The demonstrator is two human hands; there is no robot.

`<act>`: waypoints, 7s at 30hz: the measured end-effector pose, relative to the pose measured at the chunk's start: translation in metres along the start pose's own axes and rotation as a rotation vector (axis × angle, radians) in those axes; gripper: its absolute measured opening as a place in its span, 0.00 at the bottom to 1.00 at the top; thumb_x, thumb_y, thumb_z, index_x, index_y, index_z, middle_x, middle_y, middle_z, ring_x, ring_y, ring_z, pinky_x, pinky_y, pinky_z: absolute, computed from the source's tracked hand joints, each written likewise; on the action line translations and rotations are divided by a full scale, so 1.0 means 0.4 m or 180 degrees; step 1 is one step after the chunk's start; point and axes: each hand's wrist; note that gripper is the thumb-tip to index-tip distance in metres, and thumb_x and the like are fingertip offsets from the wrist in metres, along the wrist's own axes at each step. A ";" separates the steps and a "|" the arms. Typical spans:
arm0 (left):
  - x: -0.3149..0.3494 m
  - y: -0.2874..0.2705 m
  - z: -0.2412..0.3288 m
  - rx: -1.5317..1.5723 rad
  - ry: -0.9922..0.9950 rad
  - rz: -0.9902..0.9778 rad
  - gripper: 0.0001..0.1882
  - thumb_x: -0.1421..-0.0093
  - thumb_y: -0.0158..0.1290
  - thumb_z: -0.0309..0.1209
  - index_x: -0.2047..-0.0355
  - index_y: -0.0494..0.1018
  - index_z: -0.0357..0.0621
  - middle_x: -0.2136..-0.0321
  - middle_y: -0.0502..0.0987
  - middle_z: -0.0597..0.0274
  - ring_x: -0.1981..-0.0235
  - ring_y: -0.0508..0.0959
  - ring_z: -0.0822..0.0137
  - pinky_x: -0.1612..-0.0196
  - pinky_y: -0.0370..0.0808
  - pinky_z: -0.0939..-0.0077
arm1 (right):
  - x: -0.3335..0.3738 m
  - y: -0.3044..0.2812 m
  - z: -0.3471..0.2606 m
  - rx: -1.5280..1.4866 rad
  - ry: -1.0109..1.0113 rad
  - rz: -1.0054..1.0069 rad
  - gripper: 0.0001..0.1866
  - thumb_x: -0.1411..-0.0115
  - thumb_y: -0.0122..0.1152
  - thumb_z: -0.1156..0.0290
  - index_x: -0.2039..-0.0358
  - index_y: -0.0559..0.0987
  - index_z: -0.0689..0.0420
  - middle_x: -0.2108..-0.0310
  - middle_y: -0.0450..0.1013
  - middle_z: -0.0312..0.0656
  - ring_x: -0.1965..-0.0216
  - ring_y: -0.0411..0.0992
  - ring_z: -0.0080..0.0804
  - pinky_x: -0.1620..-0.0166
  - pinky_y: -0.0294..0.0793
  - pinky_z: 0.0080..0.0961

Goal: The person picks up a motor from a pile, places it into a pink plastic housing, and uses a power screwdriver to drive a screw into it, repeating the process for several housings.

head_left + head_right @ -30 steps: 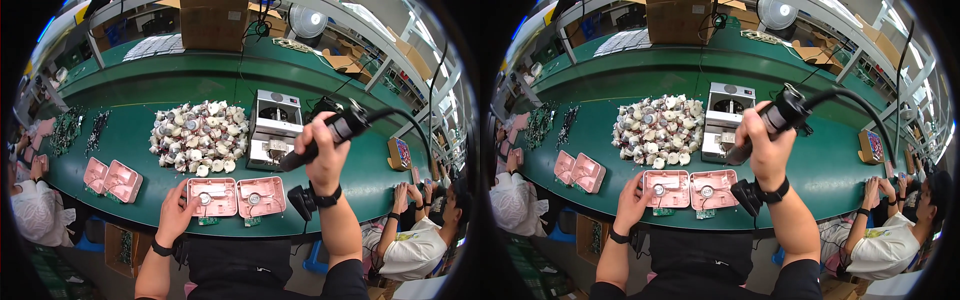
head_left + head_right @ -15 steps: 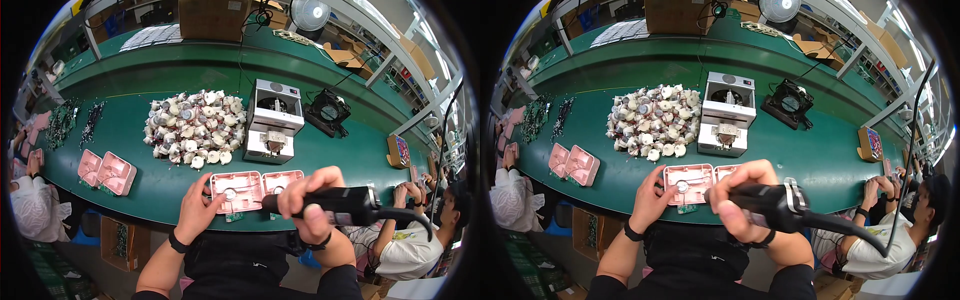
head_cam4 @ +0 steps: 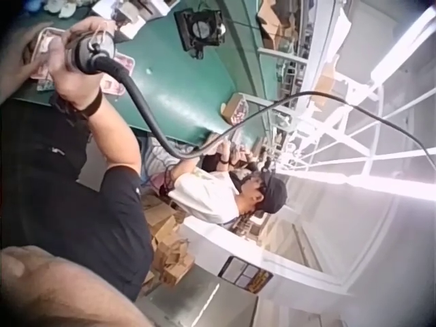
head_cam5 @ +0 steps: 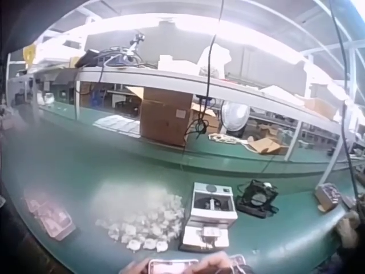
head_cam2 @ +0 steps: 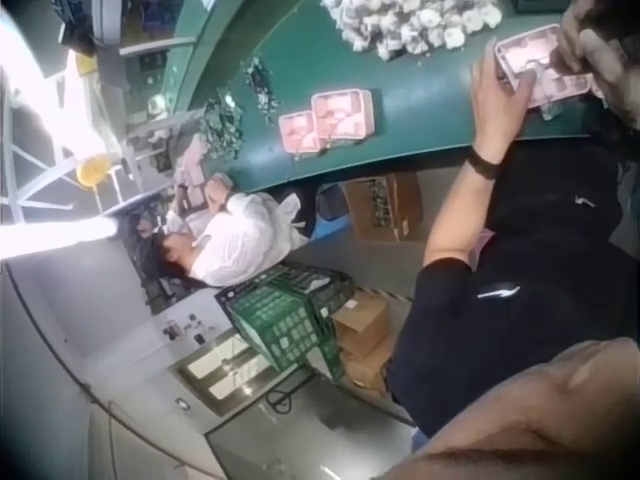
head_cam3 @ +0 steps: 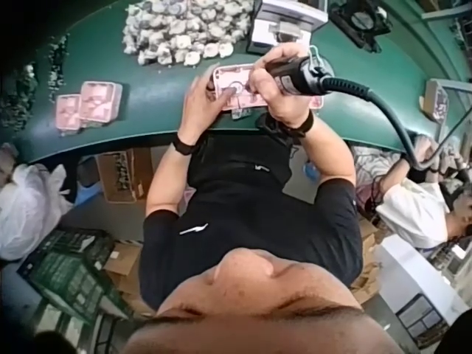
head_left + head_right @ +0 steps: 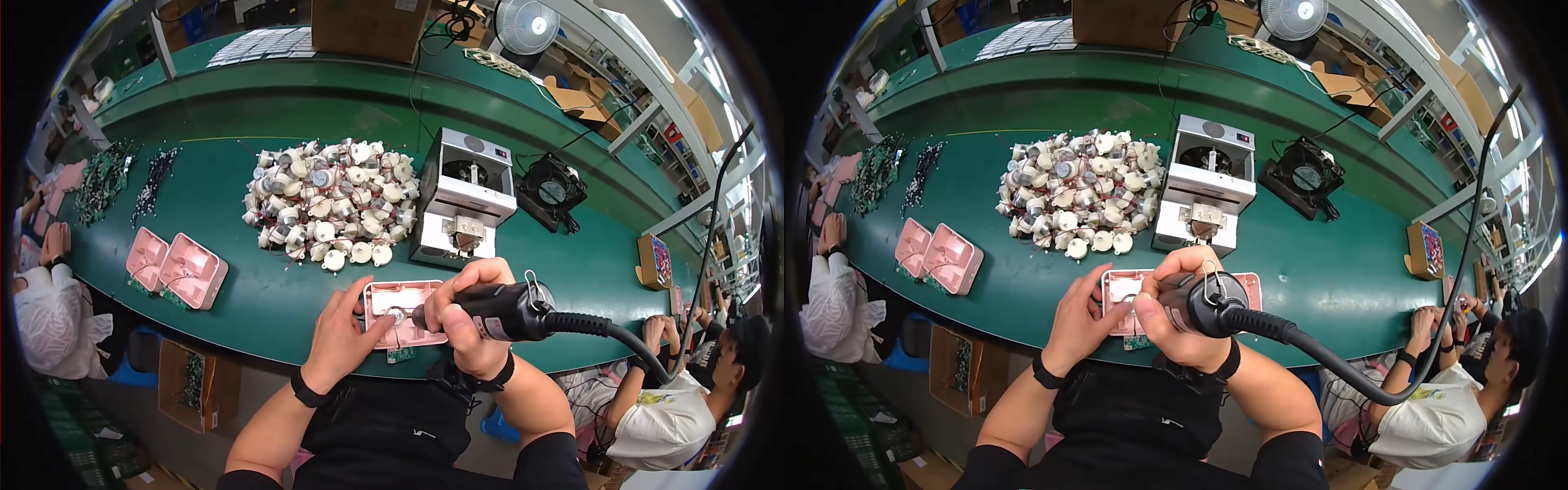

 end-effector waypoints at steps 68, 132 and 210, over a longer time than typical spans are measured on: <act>-0.001 -0.005 0.015 -0.0209 -0.0050 -0.0066 0.38 0.50 0.68 0.42 0.40 0.67 0.49 0.67 0.78 0.55 0.69 0.81 0.57 0.66 0.78 0.64 | -0.083 0.040 -0.097 -0.0438 -0.0280 -0.0012 0.18 0.36 0.60 0.63 0.57 0.62 0.55 0.79 0.65 0.38 0.81 0.67 0.29 0.74 0.70 0.27; 0.202 -0.080 -0.030 0.1805 -0.0181 -0.0214 0.13 0.47 0.57 0.26 0.63 0.67 0.36 0.80 0.70 0.63 0.81 0.69 0.74 0.77 0.67 0.81 | 0.212 -0.304 0.039 0.5379 0.0383 0.0757 0.08 0.47 0.60 0.69 0.81 0.76 0.55 0.86 0.73 0.40 0.86 0.73 0.38 0.77 0.73 0.36; 0.061 -0.124 0.051 -0.1326 -0.0224 0.0230 0.11 0.47 0.62 0.30 0.64 0.80 0.39 0.75 0.81 0.58 0.75 0.81 0.61 0.70 0.77 0.67 | 0.128 -0.353 -0.049 0.0875 -0.0608 0.1780 0.13 0.36 0.56 0.78 0.53 0.65 0.59 0.76 0.66 0.38 0.78 0.64 0.25 0.71 0.69 0.25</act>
Point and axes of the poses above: each hand's wrist, its own x-axis away from the middle knuckle, its own y-axis out of the palm, z = x × y
